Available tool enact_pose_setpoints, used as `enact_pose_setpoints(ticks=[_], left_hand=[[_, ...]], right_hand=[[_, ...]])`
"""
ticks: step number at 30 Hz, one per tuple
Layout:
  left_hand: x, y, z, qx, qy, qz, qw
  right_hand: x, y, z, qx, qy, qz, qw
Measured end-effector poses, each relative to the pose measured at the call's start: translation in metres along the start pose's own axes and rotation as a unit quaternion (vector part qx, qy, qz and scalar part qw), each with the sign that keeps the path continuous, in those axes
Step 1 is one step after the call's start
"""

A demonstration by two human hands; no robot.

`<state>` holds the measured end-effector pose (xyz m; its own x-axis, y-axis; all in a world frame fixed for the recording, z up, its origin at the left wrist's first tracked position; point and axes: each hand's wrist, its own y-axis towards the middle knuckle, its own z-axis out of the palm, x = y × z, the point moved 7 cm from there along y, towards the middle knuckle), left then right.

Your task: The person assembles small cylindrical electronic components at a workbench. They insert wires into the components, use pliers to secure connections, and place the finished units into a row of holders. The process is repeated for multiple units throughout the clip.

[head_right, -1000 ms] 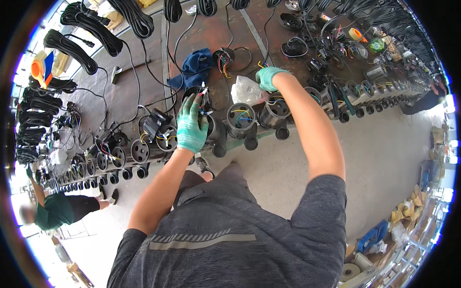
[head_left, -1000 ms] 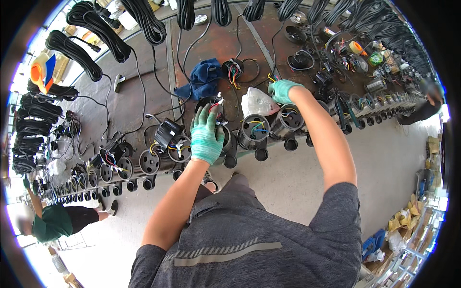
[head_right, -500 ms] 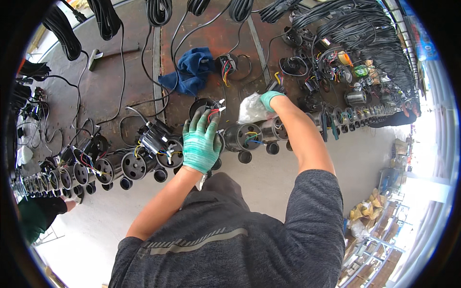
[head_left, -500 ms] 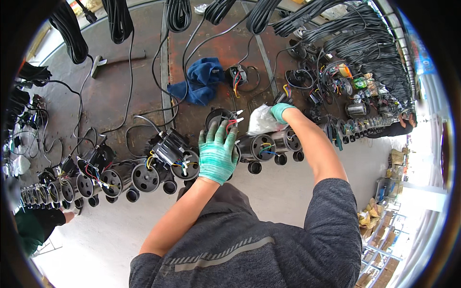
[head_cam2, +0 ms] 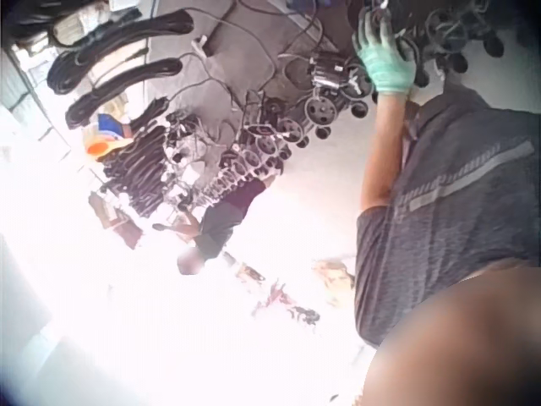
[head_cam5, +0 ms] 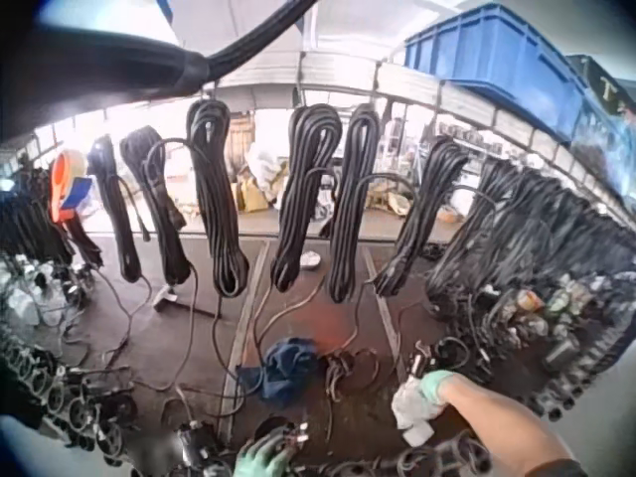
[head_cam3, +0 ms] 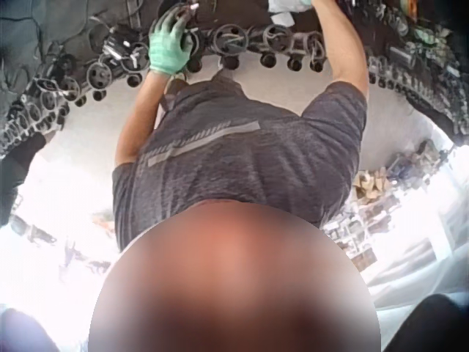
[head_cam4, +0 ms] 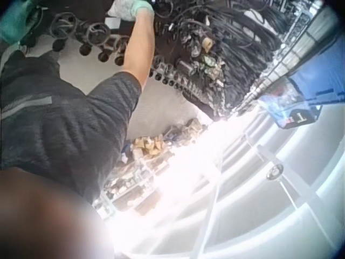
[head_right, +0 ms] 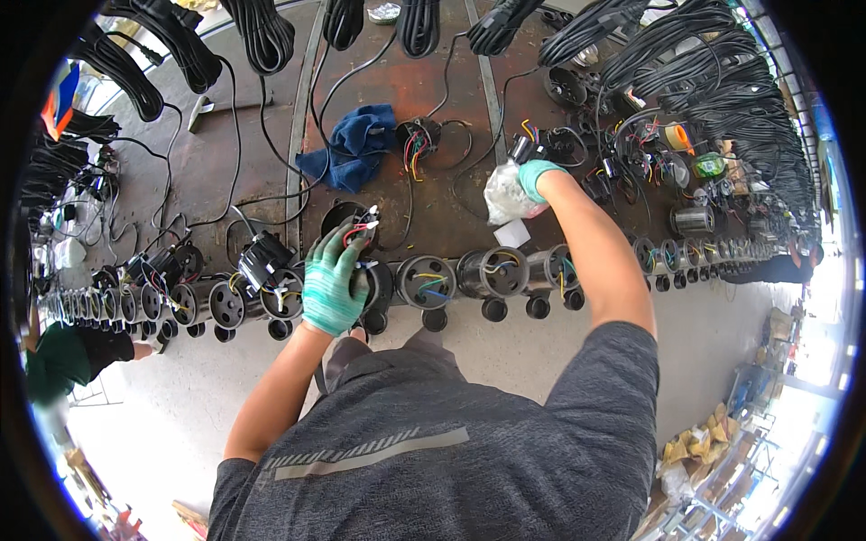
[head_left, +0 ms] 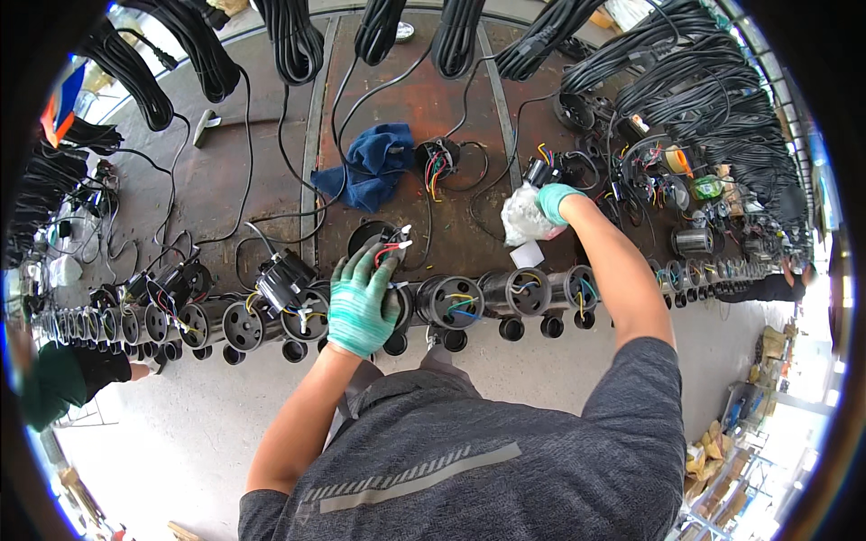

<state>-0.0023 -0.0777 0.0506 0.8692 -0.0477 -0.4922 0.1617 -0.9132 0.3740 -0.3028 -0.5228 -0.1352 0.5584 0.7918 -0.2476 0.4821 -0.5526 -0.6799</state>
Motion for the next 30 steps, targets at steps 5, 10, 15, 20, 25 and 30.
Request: enact_pose_setpoints(ticks=[5,10,15,20,25,30], left_hand=[[0.000,-0.003,0.000,-0.008,0.017,-0.011,1.000],[-0.010,-0.001,-0.010,-0.015,0.028,-0.017,0.999],[-0.009,-0.005,-0.005,-0.016,0.032,-0.019,0.999],[-0.010,-0.005,-0.006,-0.021,0.020,-0.023,0.999],[-0.010,-0.007,-0.007,-0.040,0.030,-0.024,0.998],[-0.018,-0.006,-0.020,-0.172,-0.008,-0.036,0.984]], right_hand=[[0.023,-0.044,-0.047,0.070,-0.073,-0.131,0.986],[0.137,-0.085,-0.217,-0.217,0.197,-0.091,0.952],[0.198,0.008,-0.209,-0.149,0.296,0.032,0.943],[0.191,0.008,-0.197,-0.184,0.307,0.061,0.932],[0.156,-0.061,-0.215,-0.276,0.429,-0.067,0.857],[0.156,-0.161,-0.194,-0.356,0.532,-0.224,0.735]])
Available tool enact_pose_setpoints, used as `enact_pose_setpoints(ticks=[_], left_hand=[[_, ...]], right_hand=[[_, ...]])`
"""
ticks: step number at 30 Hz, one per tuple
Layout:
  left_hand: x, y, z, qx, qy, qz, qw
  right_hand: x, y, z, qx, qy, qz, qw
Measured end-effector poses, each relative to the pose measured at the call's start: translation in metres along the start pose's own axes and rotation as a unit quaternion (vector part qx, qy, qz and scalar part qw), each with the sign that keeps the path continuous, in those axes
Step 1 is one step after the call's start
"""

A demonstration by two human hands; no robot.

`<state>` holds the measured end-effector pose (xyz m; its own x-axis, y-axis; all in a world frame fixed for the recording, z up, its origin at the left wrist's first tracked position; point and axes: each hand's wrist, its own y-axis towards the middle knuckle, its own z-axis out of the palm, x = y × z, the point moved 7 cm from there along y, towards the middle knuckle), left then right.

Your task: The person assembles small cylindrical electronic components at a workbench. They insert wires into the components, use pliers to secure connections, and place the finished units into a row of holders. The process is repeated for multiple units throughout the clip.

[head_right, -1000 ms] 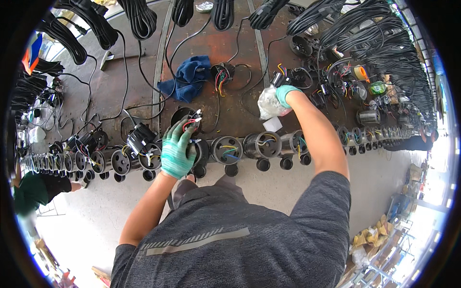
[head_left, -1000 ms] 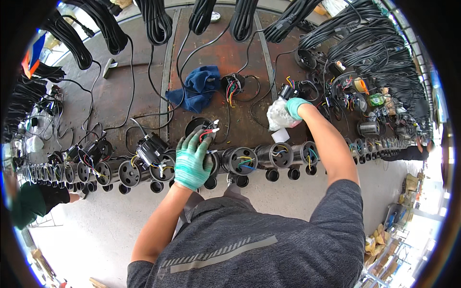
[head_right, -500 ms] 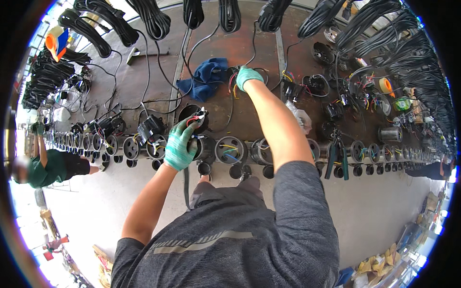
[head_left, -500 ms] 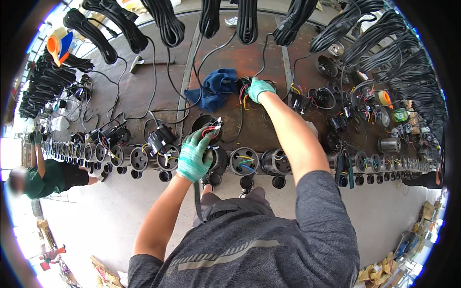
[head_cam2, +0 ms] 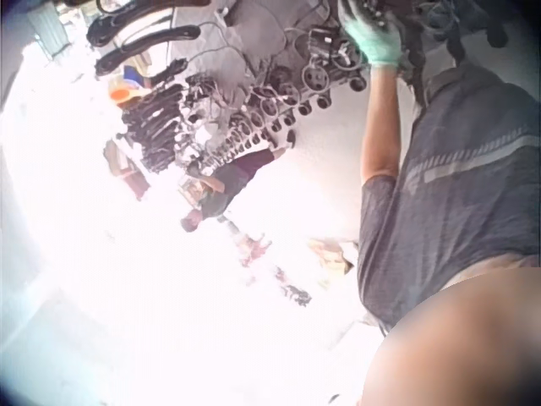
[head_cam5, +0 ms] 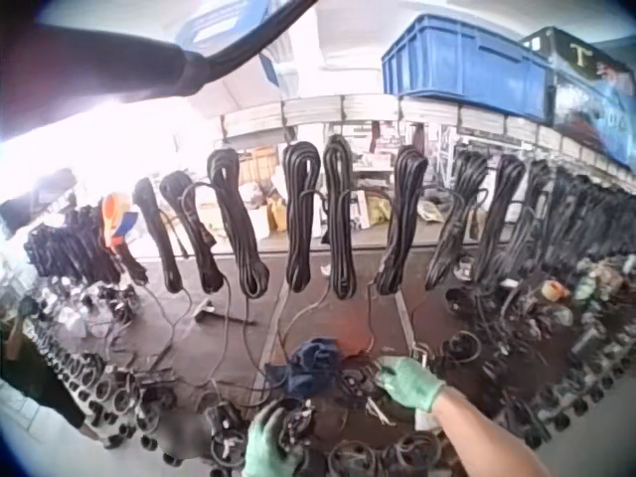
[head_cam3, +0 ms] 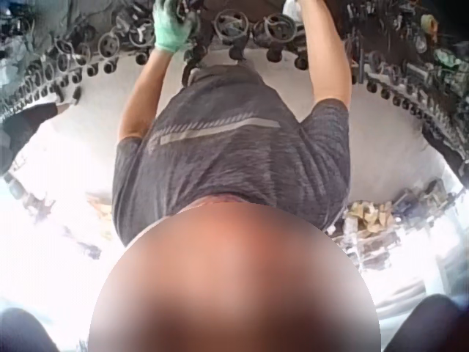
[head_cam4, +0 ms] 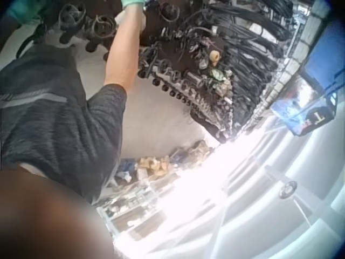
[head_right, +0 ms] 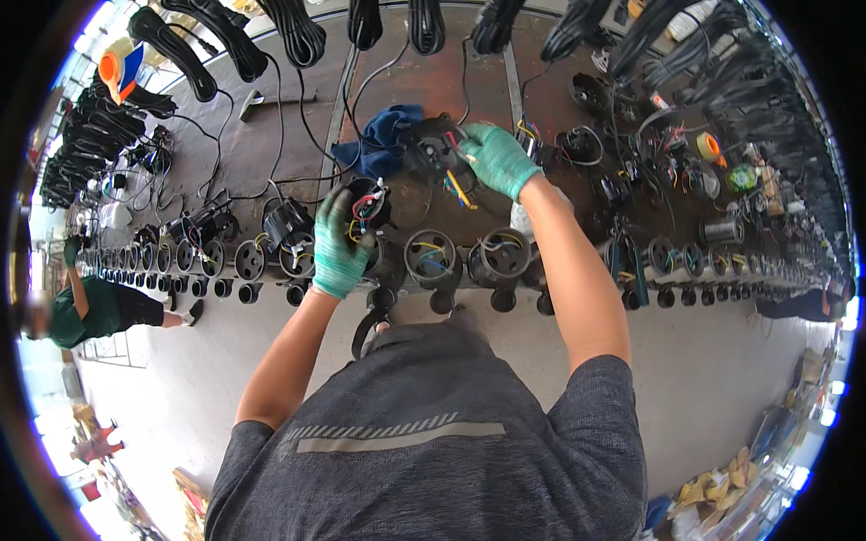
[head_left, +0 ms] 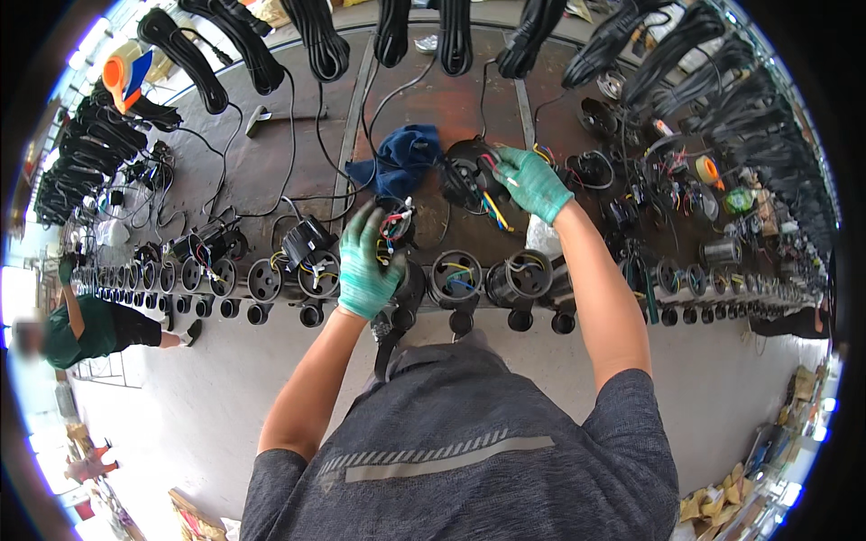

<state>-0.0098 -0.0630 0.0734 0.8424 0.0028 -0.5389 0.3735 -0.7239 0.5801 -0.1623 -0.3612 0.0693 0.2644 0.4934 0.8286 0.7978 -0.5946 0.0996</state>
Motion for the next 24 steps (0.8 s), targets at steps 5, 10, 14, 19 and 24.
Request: enact_pose_setpoints(ticks=[5,10,14,19,24], left_hand=[[-0.094,0.079,-0.010,0.057,-0.107,0.107,0.987],[-0.102,0.074,0.037,0.202,-0.123,0.048,0.970],[-0.088,0.055,0.055,0.197,-0.138,0.011,0.971],[-0.075,0.037,0.069,0.164,-0.100,-0.028,0.981],[-0.087,0.034,0.069,0.179,-0.091,-0.012,0.980]], right_hand=[[0.059,-0.075,0.018,0.070,0.048,0.051,0.995],[0.045,-0.102,0.042,0.070,0.069,0.045,0.994],[0.033,-0.120,0.049,0.082,0.128,0.105,0.983],[0.054,-0.143,0.036,-0.055,-0.078,0.004,0.995],[0.062,-0.144,0.024,-0.108,0.068,-0.013,0.992]])
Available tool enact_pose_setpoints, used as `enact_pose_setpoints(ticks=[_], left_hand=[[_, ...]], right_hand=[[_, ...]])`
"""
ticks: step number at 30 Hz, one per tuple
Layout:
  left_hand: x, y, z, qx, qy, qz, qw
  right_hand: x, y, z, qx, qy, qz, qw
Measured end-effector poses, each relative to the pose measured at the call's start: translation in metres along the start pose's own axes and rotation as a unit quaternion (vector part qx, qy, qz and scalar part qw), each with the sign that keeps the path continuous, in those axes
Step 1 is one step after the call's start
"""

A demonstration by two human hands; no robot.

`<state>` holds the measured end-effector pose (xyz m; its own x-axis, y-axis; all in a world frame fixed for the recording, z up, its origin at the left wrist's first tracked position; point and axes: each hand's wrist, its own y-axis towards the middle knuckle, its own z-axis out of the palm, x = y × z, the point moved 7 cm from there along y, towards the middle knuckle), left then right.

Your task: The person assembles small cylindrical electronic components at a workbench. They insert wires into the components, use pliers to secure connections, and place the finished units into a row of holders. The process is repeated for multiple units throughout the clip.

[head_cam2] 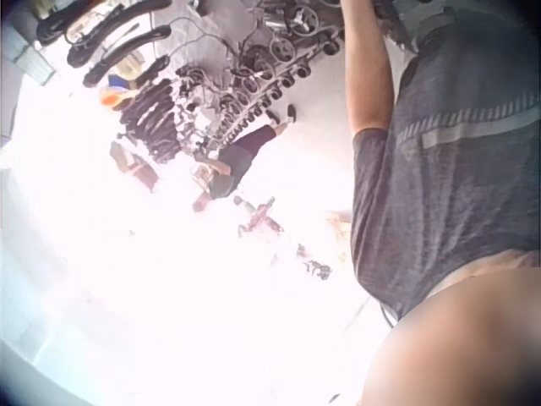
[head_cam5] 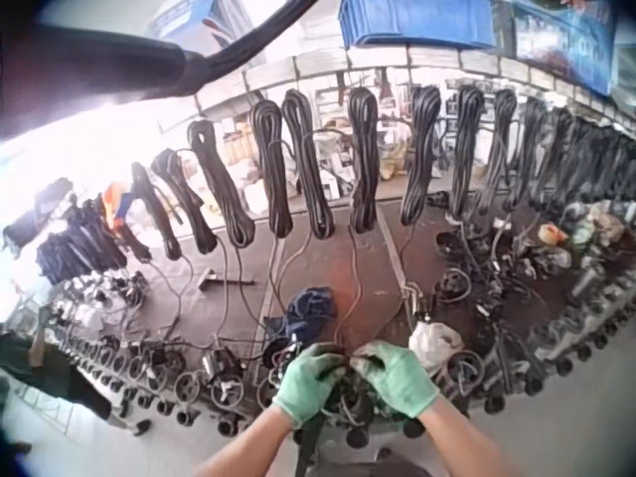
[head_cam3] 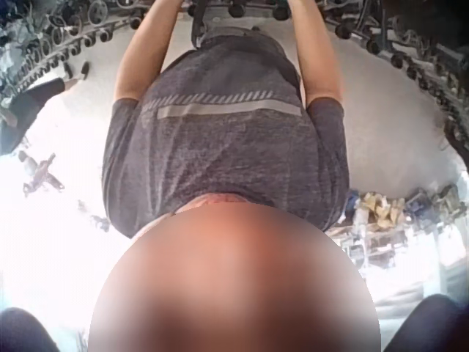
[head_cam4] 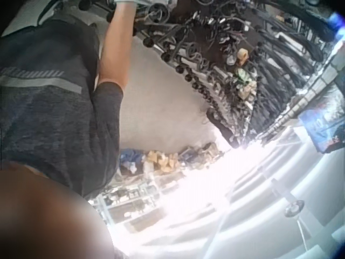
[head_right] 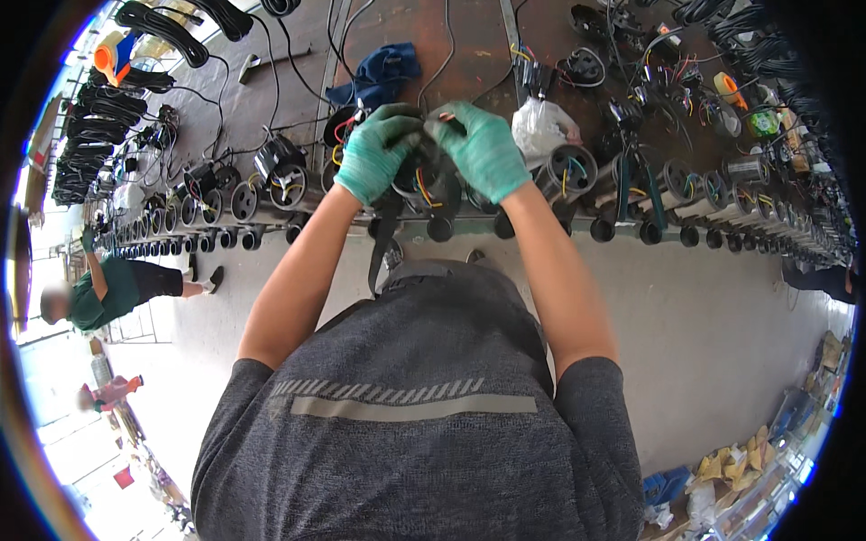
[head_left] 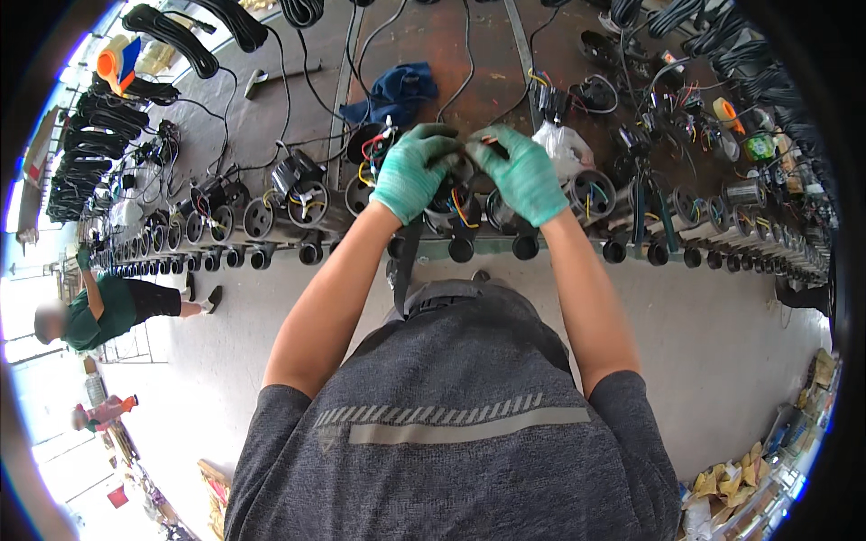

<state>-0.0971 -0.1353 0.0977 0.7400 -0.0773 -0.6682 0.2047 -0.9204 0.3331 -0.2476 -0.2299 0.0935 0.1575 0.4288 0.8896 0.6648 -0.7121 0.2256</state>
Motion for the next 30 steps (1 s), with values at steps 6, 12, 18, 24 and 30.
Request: enact_pose_setpoints(ticks=[6,12,18,24,30], left_hand=[[0.005,-0.010,0.001,-0.035,-0.064,-0.039,0.997],[-0.030,-0.008,-0.006,-0.038,0.081,0.113,0.990],[-0.002,-0.022,-0.008,-0.083,-0.049,-0.010,0.995],[0.019,-0.038,-0.001,-0.098,-0.100,-0.089,0.986],[0.013,-0.038,-0.002,-0.087,-0.067,-0.087,0.990]], right_hand=[[-0.023,-0.005,-0.004,0.008,0.057,0.041,0.998],[-0.014,-0.012,-0.010,0.020,0.023,-0.007,1.000],[-0.017,-0.020,-0.019,-0.058,0.010,0.056,0.997],[-0.030,-0.067,0.007,-0.020,0.281,0.223,0.933],[-0.025,-0.100,0.059,0.142,0.156,0.244,0.946]])
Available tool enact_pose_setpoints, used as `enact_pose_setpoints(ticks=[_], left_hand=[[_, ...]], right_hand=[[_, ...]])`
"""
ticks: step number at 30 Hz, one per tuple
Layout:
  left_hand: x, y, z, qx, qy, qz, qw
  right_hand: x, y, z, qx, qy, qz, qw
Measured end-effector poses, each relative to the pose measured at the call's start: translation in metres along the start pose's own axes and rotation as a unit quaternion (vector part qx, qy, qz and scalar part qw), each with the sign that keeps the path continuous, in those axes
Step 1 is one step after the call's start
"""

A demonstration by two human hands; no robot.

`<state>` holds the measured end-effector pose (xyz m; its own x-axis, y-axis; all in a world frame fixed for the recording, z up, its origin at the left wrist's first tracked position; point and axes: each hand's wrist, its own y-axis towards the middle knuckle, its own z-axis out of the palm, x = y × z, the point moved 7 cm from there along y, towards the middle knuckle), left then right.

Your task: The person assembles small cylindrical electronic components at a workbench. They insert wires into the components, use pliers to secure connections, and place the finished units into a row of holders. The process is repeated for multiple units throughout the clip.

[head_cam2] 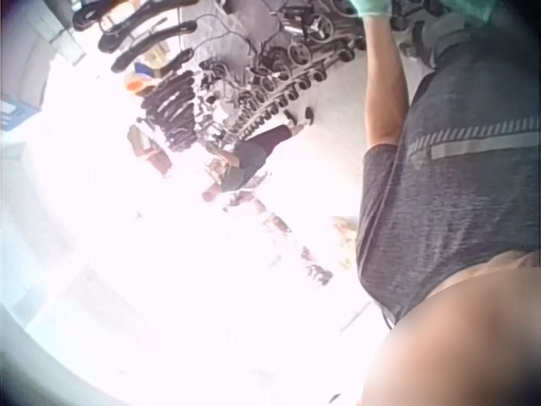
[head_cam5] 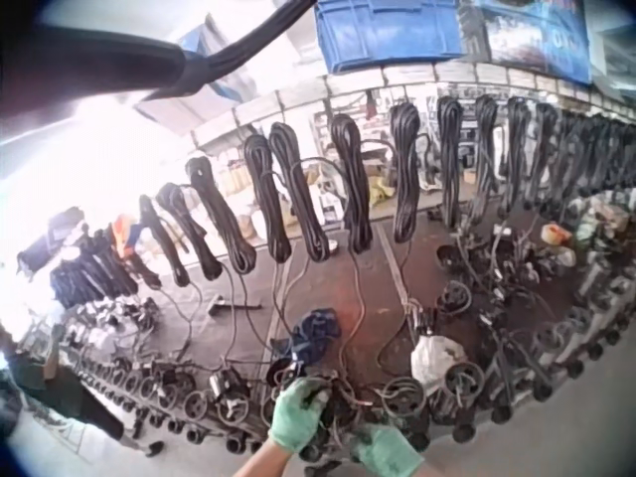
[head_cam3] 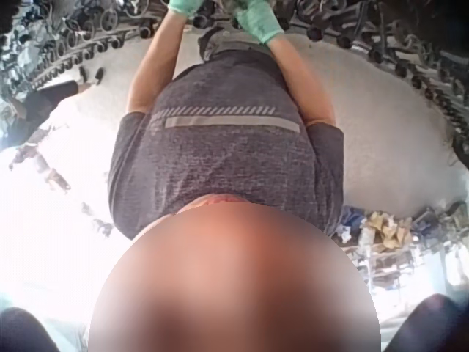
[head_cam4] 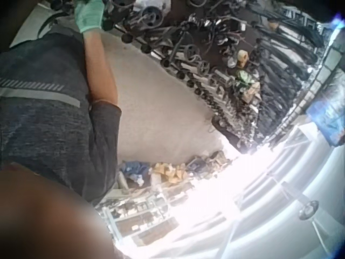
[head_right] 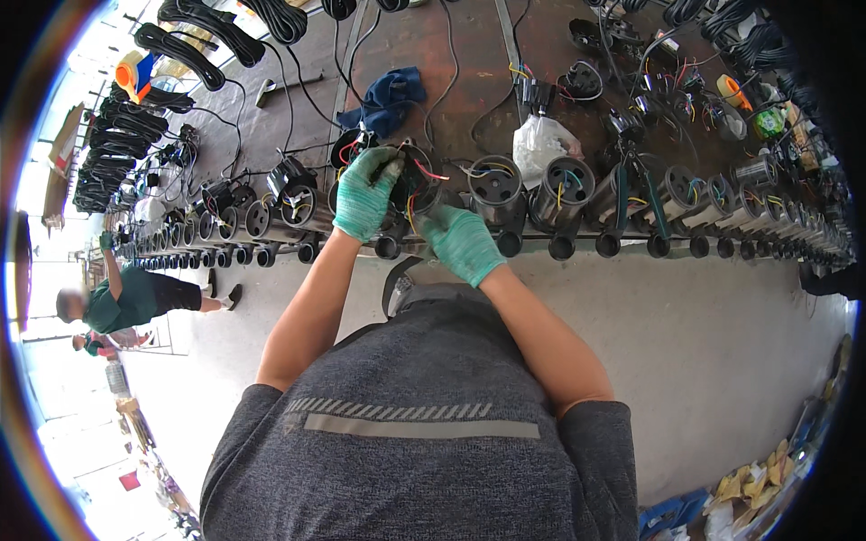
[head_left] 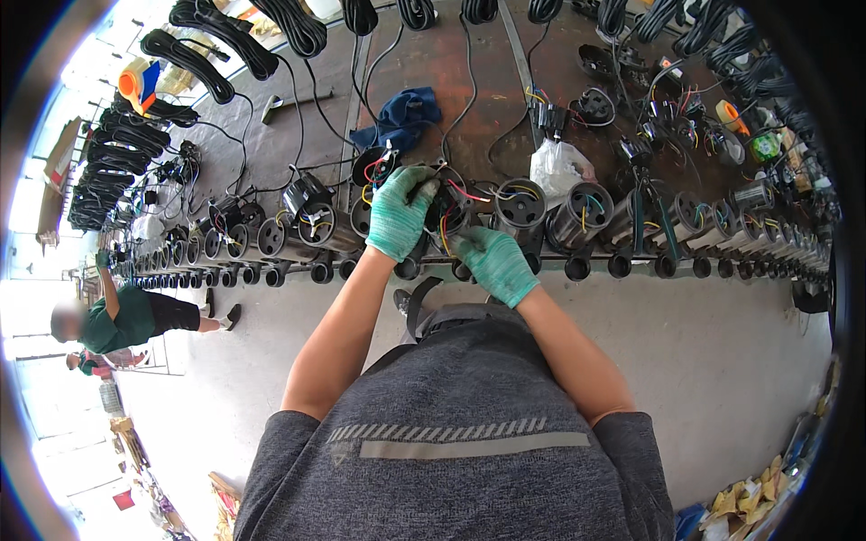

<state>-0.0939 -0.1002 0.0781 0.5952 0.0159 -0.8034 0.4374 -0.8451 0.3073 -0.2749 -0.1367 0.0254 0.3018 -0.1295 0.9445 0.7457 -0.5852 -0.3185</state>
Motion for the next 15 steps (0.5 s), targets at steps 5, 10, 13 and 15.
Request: enact_pose_setpoints(ticks=[5,10,13,15], left_hand=[[-0.007,-0.004,-0.003,-0.014,-0.030,-0.020,0.999],[-0.026,-0.004,-0.007,0.040,0.132,0.106,0.985],[-0.042,-0.005,-0.001,0.090,0.237,0.222,0.942],[-0.041,-0.004,0.004,0.146,0.290,0.225,0.919]], right_hand=[[-0.010,0.008,0.012,-0.014,0.036,-0.013,0.999],[0.002,0.004,-0.018,-0.114,-0.048,-0.072,0.990],[0.015,0.003,-0.034,-0.194,-0.141,-0.172,0.956],[0.013,0.005,-0.032,-0.182,-0.155,-0.165,0.957]])
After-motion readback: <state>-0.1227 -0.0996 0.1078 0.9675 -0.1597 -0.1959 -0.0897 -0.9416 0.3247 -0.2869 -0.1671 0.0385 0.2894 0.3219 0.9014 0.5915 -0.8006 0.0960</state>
